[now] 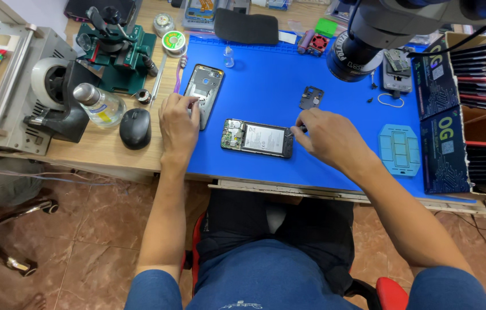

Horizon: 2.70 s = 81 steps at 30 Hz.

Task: The person disassembles a smartphone on a blue mat, using a screwdriver to remove screws and a plastic pry tool to separate the screen assembly from the chassis. They handle the battery, internal components, and a small blue box while working.

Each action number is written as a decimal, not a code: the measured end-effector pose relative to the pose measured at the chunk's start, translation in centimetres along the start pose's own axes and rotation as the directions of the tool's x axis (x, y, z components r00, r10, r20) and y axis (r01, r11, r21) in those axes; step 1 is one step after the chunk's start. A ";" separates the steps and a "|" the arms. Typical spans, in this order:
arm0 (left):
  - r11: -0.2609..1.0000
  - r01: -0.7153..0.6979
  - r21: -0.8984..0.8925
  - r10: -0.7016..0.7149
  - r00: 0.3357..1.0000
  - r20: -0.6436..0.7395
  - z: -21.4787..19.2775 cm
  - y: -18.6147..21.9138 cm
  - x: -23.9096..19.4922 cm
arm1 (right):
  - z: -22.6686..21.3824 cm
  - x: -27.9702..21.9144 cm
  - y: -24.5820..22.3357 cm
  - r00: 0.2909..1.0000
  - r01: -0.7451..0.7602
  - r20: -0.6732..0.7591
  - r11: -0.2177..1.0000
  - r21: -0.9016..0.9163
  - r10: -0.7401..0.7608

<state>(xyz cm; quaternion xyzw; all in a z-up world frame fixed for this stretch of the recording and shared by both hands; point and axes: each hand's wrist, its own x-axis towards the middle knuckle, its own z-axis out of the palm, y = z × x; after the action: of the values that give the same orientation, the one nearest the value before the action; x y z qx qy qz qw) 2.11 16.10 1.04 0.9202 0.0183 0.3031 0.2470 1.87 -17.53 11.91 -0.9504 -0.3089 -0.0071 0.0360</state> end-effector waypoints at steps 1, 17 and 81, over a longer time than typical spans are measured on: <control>1.000 0.004 0.007 -0.004 1.000 -0.002 0.2 0.8 -0.2 | 0.3 0.0 -0.2 1.000 0.008 0.000 1.000 0.004 -0.008; 0.936 -0.302 -0.180 0.311 0.950 0.027 8.0 14.2 -7.5 | -1.7 2.5 -0.9 0.958 0.234 0.241 0.910 -0.342 -0.156; 0.882 -0.469 -0.035 0.460 0.843 0.280 9.3 13.2 -5.2 | -3.7 0.2 1.7 0.977 -0.142 0.185 0.971 0.194 0.106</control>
<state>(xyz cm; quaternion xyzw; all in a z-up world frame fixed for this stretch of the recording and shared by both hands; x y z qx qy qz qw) 1.61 -0.60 -2.10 0.9348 -0.2347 0.2203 0.1503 3.02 -19.06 15.53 -0.9560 -0.2496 0.1099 0.1077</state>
